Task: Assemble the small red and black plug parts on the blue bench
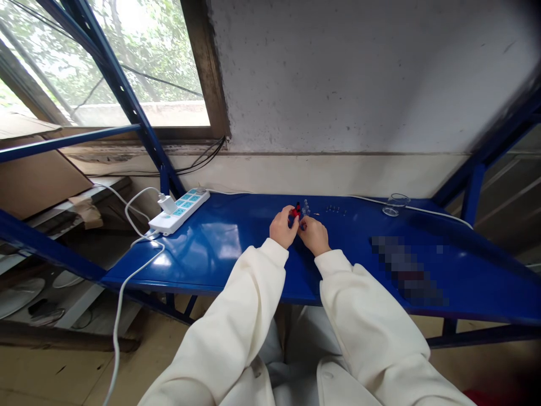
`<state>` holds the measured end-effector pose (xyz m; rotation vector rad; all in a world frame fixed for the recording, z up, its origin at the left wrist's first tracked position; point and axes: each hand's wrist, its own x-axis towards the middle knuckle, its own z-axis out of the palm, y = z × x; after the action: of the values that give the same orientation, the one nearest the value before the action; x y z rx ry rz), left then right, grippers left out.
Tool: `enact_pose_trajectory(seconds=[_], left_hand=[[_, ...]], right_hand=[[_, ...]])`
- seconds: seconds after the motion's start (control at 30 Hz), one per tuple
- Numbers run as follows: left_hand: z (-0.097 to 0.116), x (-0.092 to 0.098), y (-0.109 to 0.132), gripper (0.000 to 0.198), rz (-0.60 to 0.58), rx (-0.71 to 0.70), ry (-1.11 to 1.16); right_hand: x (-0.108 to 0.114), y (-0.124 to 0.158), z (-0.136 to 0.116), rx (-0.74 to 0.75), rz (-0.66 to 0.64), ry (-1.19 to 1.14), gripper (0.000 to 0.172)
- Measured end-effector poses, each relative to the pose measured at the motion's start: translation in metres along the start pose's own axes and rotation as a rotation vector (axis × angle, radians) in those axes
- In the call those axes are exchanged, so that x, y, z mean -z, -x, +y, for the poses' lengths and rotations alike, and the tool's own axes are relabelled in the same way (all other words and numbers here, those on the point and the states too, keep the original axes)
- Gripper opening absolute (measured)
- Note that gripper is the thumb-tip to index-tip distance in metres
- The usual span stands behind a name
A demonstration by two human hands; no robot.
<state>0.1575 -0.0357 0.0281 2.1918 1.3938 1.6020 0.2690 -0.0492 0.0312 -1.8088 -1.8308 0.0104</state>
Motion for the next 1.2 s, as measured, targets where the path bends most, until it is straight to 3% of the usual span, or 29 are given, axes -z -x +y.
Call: enact_pose_trajectory(seconds=[0.23, 0.5, 0.87, 1.07, 1.2], left_hand=[[-0.0025, -0.0008, -0.0001, 0.027, 0.011, -0.015, -0.002], [-0.0014, -0.0005, -0.0001, 0.031, -0.02, 0.081, 0.055], [-0.0041, -0.0026, -0.0032, 0.034, -0.054, 0.194, 0.253], [-0.0036, 0.0, -0.0011, 0.034, -0.095, 0.147, 0.22], [-0.0018, 0.0018, -0.001, 0.028, -0.062, 0.117, 0.21]], right_hand=[[0.0023, 0.0002, -0.001, -0.004, -0.012, -0.001, 0.017], [0.0012, 0.0009, -0.0005, 0.056, 0.002, 0.063, 0.014], [0.0019, 0.0004, -0.0001, 0.024, -0.013, 0.056, 0.013], [0.0005, 0.0005, 0.0012, 0.021, 0.001, 0.034, 0.014], [-0.0031, 0.0, 0.0034, 0.006, 0.051, -0.015, 0.017]])
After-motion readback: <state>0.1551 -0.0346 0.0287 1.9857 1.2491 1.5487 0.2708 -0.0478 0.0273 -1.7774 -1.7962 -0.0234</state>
